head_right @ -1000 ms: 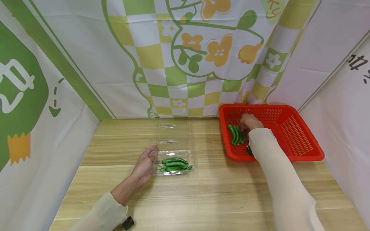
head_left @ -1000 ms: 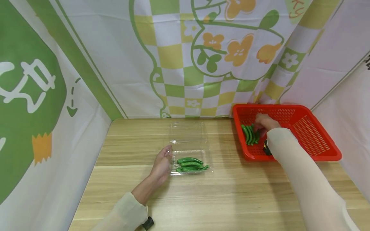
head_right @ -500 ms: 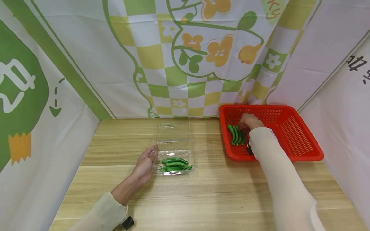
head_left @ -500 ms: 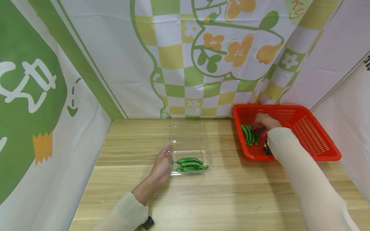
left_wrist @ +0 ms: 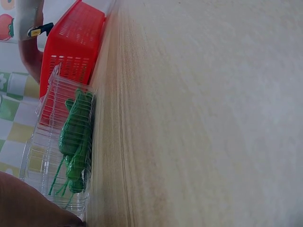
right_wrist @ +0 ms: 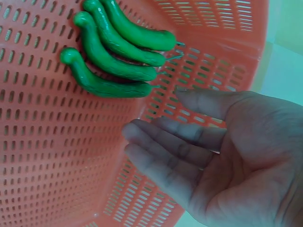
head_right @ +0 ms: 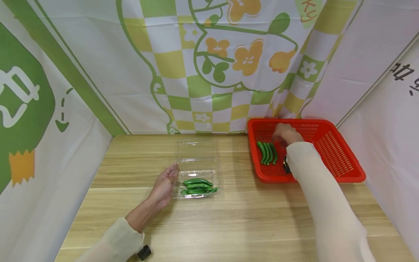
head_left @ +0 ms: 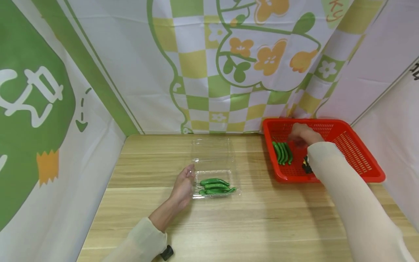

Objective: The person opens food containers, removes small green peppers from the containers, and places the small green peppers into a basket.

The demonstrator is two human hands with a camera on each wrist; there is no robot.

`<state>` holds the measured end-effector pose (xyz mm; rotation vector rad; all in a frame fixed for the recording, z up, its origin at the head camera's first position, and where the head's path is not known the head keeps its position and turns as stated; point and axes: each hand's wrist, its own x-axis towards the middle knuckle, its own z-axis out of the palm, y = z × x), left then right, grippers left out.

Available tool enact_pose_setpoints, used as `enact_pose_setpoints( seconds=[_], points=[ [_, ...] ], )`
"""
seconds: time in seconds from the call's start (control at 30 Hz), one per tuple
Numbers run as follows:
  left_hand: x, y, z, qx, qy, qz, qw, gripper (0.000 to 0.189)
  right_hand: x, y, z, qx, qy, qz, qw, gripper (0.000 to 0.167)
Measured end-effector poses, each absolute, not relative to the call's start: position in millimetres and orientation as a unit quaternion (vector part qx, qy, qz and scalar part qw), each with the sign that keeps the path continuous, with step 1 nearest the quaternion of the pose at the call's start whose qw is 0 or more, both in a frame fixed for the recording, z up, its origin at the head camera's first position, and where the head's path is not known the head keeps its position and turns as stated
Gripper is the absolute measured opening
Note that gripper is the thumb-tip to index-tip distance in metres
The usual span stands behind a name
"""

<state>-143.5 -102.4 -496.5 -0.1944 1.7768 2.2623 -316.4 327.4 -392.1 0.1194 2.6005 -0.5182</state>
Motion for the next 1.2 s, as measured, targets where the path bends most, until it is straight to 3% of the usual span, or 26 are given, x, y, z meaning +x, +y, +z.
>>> enact_pose_setpoints(
  seconds=[0.47, 0.83, 1.2],
  points=[
    [-147, -102, -498, -0.072, 0.621, 0.770, 0.126, 0.059, -324, 328, -373, -0.004, 0.967, -0.133, 0.217, 0.034],
    [-145, -102, -497, -0.076, 0.621, 0.770, 0.129, 0.059, -312, 316, -356, -0.031, 0.982, -0.092, 0.164, 0.045],
    [-145, -102, -497, -0.078, 0.621, 0.770, 0.127, 0.059, -304, 297, -348, -0.047, 0.990, -0.072, 0.111, 0.036]
  ],
)
